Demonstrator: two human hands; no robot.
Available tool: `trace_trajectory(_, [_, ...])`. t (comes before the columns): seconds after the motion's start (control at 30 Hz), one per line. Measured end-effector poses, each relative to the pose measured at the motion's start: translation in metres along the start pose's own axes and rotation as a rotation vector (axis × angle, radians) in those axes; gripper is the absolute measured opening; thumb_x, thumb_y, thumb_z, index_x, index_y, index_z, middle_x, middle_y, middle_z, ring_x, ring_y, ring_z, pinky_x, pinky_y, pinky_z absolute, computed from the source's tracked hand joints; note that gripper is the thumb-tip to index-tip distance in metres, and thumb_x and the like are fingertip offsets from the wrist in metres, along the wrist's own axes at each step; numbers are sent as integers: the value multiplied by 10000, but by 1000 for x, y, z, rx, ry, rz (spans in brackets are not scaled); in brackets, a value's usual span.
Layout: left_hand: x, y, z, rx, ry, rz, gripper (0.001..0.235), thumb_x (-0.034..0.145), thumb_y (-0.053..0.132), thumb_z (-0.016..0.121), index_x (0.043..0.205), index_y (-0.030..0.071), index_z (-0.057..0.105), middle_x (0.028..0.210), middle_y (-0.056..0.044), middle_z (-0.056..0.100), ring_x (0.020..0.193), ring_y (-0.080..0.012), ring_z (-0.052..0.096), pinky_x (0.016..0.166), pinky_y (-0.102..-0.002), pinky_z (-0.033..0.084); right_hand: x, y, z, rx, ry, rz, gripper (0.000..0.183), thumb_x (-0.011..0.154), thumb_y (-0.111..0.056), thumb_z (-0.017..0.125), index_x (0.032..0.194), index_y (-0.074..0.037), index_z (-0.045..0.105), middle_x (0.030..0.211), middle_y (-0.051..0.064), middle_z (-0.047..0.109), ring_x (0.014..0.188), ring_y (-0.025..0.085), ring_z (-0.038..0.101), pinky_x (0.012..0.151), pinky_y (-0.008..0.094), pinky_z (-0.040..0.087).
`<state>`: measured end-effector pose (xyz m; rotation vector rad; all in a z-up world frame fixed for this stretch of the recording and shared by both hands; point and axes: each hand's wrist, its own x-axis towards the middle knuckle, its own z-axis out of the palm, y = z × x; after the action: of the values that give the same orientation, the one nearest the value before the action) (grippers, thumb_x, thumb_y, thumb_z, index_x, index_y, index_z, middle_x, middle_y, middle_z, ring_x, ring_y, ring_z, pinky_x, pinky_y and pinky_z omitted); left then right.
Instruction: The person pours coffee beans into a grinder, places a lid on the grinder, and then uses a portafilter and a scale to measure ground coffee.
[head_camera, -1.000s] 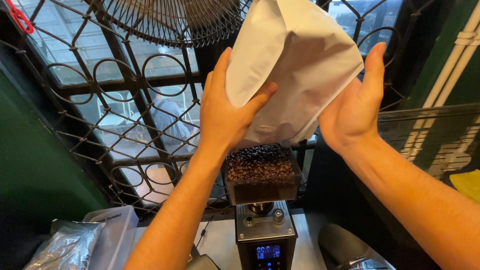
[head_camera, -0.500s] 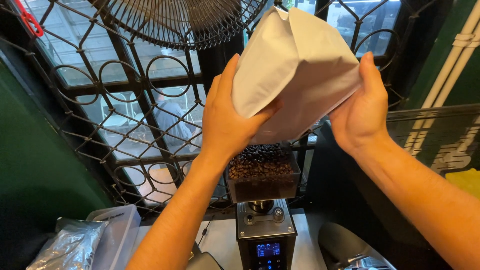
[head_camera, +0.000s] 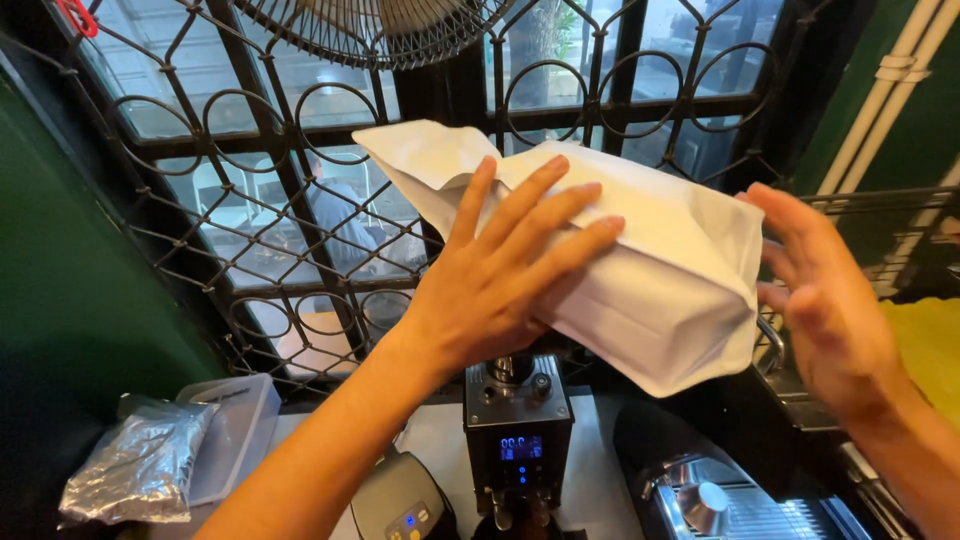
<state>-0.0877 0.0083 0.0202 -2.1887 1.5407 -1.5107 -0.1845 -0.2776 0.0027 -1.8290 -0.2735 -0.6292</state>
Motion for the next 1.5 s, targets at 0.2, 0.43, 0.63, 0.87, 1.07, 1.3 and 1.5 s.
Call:
trace_trajectory(0.2, [-20,55,-70,214,86,283,481,1303,229,570,1678,308,280,1721,-20,334,1583,-258,339,1252,-602,152,-104,14,18,228,-26,-71,1314,535,-522,729,1618,-93,120,1762,135,194,1548,280,316,1082,432,389])
trace_trajectory(0.43, [-75,127,-123,209,142,313,350,1301,401,423,1648,357,421,1725,84,258,1598,-119,250,1310,-501,194,-183,68,43,746,-53,250,1062,724,-460,745,1577,49,370,1508,222,575,1331,316,575,1095,419,420])
trace_trajectory(0.63, [-148,190,-157,-40,-118,168,477,1226,503,517,1642,398,306,1684,273,330,1566,38,256,1338,-427,116,-247,120,38,1265,-766,273,777,960,-432,755,1453,55,404,1175,175,629,1038,253,654,900,371,516])
trace_trajectory(0.87, [-209,280,-153,-20,93,-367,713,1132,511,596,1678,321,178,1699,-120,292,1580,-380,372,1290,-637,331,-330,213,90,802,-410,330,937,648,-269,915,1418,28,472,1252,167,687,1132,261,672,1007,397,522])
trace_trajectory(1.07, [-242,370,-104,-1210,424,-1742,847,978,675,459,1603,126,300,1639,-150,407,1505,-262,435,1235,-408,349,-434,278,91,460,-106,458,1008,443,-89,1014,1336,-13,553,1196,166,753,1071,253,706,954,413,579])
trace_trajectory(1.3, [-223,503,-143,-584,422,-1979,1169,575,677,755,1584,173,447,1507,-24,634,1225,-122,649,957,-243,510,-474,210,89,424,-337,552,995,563,-113,948,1450,-94,499,1201,100,719,1052,184,650,940,334,538])
trace_trajectory(1.5, [-248,540,-135,-530,347,-1671,436,1033,432,538,813,62,614,772,-21,527,723,-154,515,644,-308,415,-541,285,103,459,-259,377,713,879,-591,630,1308,-23,597,1214,155,713,1130,247,668,983,398,516])
